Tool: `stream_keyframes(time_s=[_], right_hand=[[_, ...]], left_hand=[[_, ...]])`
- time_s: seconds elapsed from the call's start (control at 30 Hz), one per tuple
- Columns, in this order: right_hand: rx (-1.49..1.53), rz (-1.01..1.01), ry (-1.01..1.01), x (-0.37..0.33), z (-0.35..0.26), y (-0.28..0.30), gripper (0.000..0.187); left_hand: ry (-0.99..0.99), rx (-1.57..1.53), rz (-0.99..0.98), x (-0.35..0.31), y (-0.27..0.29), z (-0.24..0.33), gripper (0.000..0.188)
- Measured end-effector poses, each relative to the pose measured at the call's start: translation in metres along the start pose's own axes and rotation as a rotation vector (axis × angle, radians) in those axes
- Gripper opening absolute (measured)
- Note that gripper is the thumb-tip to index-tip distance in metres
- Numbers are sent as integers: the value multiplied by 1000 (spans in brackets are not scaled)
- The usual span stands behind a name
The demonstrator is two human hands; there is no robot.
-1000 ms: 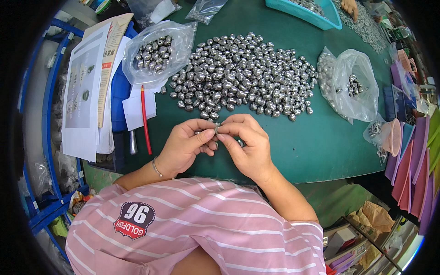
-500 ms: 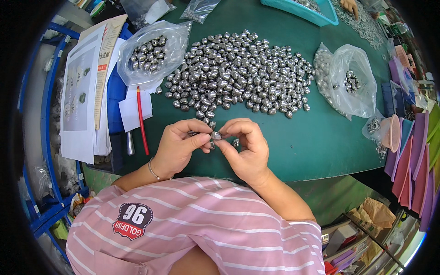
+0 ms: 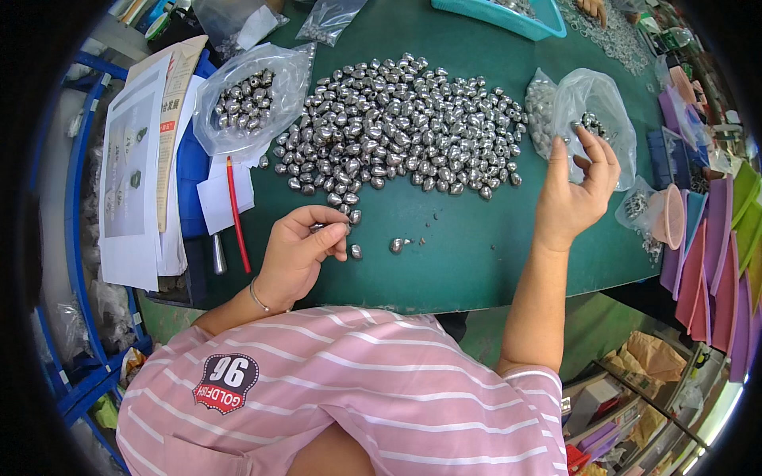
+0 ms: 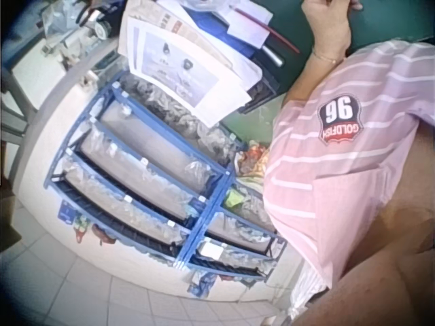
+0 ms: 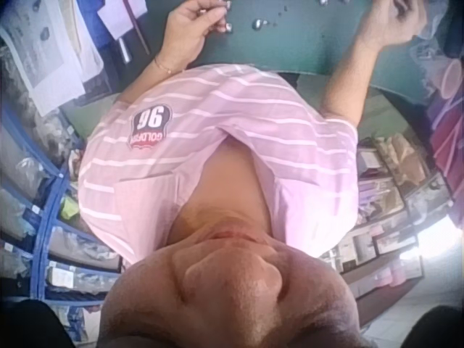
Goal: The person picks up silver metal beads from a pile on a desk, turns them over by hand, and places some into a plastic bag.
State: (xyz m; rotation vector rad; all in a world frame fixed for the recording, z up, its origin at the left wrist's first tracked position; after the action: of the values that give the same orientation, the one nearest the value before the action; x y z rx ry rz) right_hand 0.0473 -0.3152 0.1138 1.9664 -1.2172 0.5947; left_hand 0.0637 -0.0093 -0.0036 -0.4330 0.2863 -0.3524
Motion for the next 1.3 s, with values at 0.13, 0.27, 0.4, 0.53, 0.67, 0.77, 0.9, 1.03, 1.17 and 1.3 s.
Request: stream_keyframes(time_s=[0.13,0.27,0.4,0.53,0.67,0.77,0.9,1.03,1.17,1.3], right_hand=[[70,-637,-152,-48,-10,-33,14],[249,-1287,179,-139,-70,-55,22],[223,-1247,161,-143,-70,-56,24],[452,-1091,-136,-132,-70,-57,26],[702,-970,-329,-136,-70,-55,29],[763,-933,-328,-137,-74,-55,32],[764,-925,-311,-137,-77,-53,32],[738,-906,-286,-138,-76,-51,32],[760,-872,-295,-138,-78,-49,33],[762,-851,-254,-137,-79,-48,33]], left_hand=[[13,-58,22,-1,3,-5,15],[26,-61,18,1,2,-5,14],[21,-65,23,0,2,-3,14],[70,21,-10,-2,-1,-7,16],[89,55,-76,-2,-12,-5,17],[77,57,-123,-2,-12,-2,16],[67,44,-135,-3,-12,-1,15],[55,40,-145,-2,-14,1,14],[51,46,-154,-2,-14,2,14],[47,45,-159,-2,-14,3,13]])
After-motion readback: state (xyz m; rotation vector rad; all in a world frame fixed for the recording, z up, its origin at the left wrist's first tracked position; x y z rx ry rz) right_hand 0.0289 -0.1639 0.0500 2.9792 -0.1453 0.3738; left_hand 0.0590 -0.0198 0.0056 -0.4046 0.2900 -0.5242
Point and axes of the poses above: each hand's wrist, its own x-axis towards the middle knuckle, its own y-axis out of the back of the hand, z = x × y, the point moved 7 cm from there along x, towards the middle knuckle, and after that the axes turned 11 degrees about -y, right-handed, at the moved point
